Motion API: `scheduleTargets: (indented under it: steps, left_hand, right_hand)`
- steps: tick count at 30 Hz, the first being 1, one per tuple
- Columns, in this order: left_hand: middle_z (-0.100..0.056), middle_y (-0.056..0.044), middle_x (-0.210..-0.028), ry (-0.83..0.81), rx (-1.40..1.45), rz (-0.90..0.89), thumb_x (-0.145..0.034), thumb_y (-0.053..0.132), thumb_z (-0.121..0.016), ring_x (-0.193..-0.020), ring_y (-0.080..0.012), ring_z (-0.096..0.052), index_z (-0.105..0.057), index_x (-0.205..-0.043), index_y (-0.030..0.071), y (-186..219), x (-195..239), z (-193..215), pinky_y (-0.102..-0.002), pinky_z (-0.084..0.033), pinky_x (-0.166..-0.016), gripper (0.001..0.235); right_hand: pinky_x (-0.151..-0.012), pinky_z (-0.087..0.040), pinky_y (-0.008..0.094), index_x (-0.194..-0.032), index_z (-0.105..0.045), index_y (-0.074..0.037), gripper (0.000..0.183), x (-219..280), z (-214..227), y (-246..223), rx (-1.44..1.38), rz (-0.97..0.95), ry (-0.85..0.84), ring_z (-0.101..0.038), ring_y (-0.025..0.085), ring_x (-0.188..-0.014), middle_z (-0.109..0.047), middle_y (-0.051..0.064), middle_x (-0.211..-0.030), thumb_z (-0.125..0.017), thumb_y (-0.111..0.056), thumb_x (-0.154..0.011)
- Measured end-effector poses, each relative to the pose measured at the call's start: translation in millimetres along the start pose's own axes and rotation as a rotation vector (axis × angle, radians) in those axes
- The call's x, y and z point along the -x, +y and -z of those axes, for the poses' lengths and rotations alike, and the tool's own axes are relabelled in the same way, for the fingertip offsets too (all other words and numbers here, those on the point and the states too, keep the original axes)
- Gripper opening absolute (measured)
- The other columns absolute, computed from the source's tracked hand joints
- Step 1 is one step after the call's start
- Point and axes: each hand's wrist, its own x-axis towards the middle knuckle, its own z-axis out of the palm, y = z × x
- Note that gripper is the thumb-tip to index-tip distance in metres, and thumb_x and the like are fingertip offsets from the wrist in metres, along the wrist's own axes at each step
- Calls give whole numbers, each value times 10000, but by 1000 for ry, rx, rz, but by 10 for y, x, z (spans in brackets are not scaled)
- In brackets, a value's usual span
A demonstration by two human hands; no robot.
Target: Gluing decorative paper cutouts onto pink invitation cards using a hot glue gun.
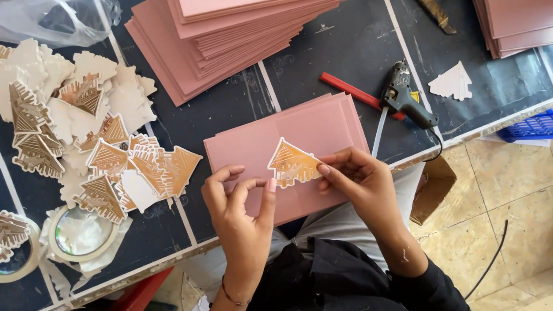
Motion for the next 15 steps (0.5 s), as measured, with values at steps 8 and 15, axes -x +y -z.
scheduleTargets:
  steps: [8, 15]
  left_hand:
    - [-538, -87, -1250, -29, 24, 13, -993, 230, -798, -1200, -247, -590, -786, -912, 99, -44, 10, 43, -368, -556, -999, 155]
    - [-561, -103, -1244, -63, 4, -29, -938, 152, -852, -1180, -259, -578, -739, -819, 103, -76, 19, 53, -354, -535, -962, 172]
  right_hand:
    - [-682, -667, 204, -1035, -787, 24, 111, 10, -39, 35, 151, 119, 39, -747, 118, -666, -804, 91, -849, -815, -39, -948]
    - [-618, -549, 181, -1002, -832, -40, 68, 30, -62, 27, 375, 260, 86, -646, 53, -683, -797, 19, -871, -847, -67, -941]
